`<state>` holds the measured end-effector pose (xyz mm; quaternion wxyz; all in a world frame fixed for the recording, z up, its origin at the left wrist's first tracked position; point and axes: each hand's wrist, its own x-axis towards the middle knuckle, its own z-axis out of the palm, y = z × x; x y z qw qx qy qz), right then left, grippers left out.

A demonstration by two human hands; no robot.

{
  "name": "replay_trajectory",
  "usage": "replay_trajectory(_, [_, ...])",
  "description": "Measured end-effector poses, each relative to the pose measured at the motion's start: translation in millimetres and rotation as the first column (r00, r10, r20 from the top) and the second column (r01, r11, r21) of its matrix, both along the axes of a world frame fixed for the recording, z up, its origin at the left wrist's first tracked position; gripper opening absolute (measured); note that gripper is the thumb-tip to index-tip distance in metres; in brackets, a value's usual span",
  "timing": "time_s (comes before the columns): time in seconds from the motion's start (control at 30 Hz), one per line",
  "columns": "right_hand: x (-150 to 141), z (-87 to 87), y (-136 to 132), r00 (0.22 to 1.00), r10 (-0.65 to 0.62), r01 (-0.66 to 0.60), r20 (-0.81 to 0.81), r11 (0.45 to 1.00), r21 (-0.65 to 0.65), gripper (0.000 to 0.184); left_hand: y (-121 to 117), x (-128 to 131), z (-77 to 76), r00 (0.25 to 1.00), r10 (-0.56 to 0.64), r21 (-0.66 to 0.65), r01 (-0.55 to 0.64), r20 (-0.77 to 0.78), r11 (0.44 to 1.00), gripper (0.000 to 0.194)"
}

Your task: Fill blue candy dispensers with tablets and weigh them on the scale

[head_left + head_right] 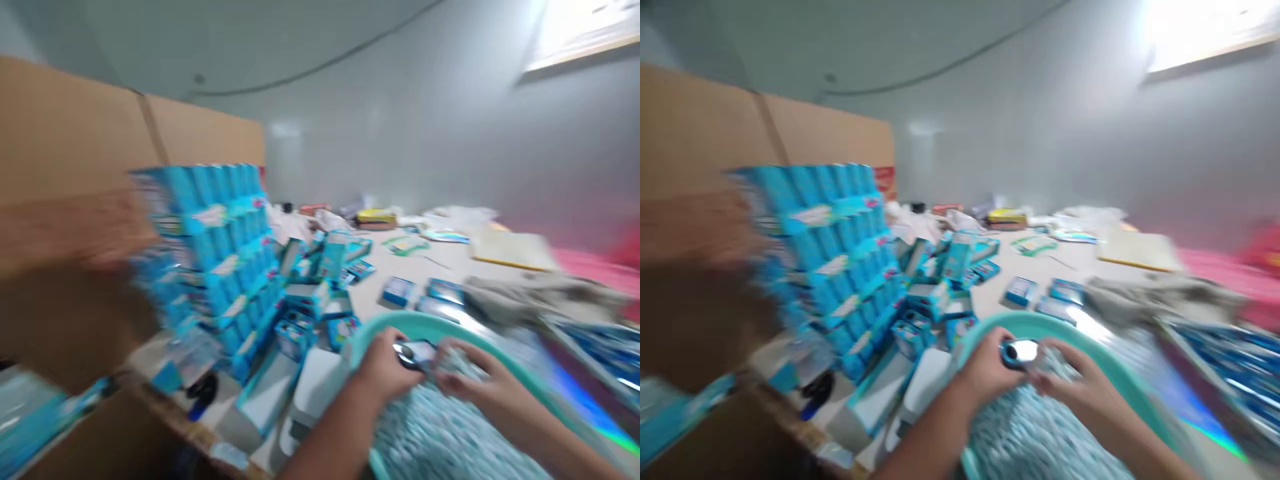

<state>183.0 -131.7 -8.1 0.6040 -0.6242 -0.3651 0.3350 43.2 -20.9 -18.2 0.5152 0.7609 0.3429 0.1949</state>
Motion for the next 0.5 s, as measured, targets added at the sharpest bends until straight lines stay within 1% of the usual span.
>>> replay_trajectory(0.03, [-3, 11.8, -6, 0.991, 0.041, -0.037, -0.124, 0.998, 0.042, 0.029, 2, 0, 4.3, 0.996, -0.082, 0.021, 0.082, -0.017, 0.996, 0.054])
replay_trajectory(0.07, [-7, 21.9, -6, 0.975, 0.024, -0.006, -0.219, 0.996, 0.084, 0.028, 4, 1, 7.0, 0.99, -0.14, 0.015, 0.14, -0.011, 0.99, 0.049])
replay_trajectory(0.13, [-9, 35.2, 8, 0.918, -0.084, 0.15, -0.387, 0.978, 0.144, 0.033, 7, 3, 9.3, 0.969, -0.246, -0.013, 0.246, 0.015, 0.969, 0.041])
replay_trajectory(0.17, [-9, 38.8, 16, 0.882, -0.106, 0.205, -0.458, 0.964, 0.172, 0.036, 7, 3, 10.1, 0.959, -0.283, -0.013, 0.283, 0.005, 0.959, 0.038])
replay_trajectory(0.2, [-7, 41.1, 24, 0.847, -0.114, 0.25, -0.518, 0.948, 0.199, 0.039, 7, 2, 11.4, 0.952, -0.304, 0.024, 0.304, -0.034, 0.952, 0.034])
replay_trajectory(0.3, [-5, 43.7, 36, 0.816, -0.147, 0.318, -0.559, 0.922, 0.222, 0.045, 6, -1, 18.1, 0.933, -0.337, 0.048, 0.345, -0.123, 0.937, 0.031])
replay_trajectory(0.4, [-14, 42.5, 38, 0.807, -0.132, 0.321, -0.576, 0.917, 0.239, 0.045, 5, -1, 23.2, 0.924, -0.338, 0.017, 0.346, -0.181, 0.938, 0.035])
replay_trajectory(0.5, [-26, 39.9, 39, 0.765, -0.101, 0.311, -0.636, 0.923, 0.227, 0.045, 5, 1, 21.2, 0.923, -0.346, -0.005, 0.35, -0.167, 0.937, 0.041])
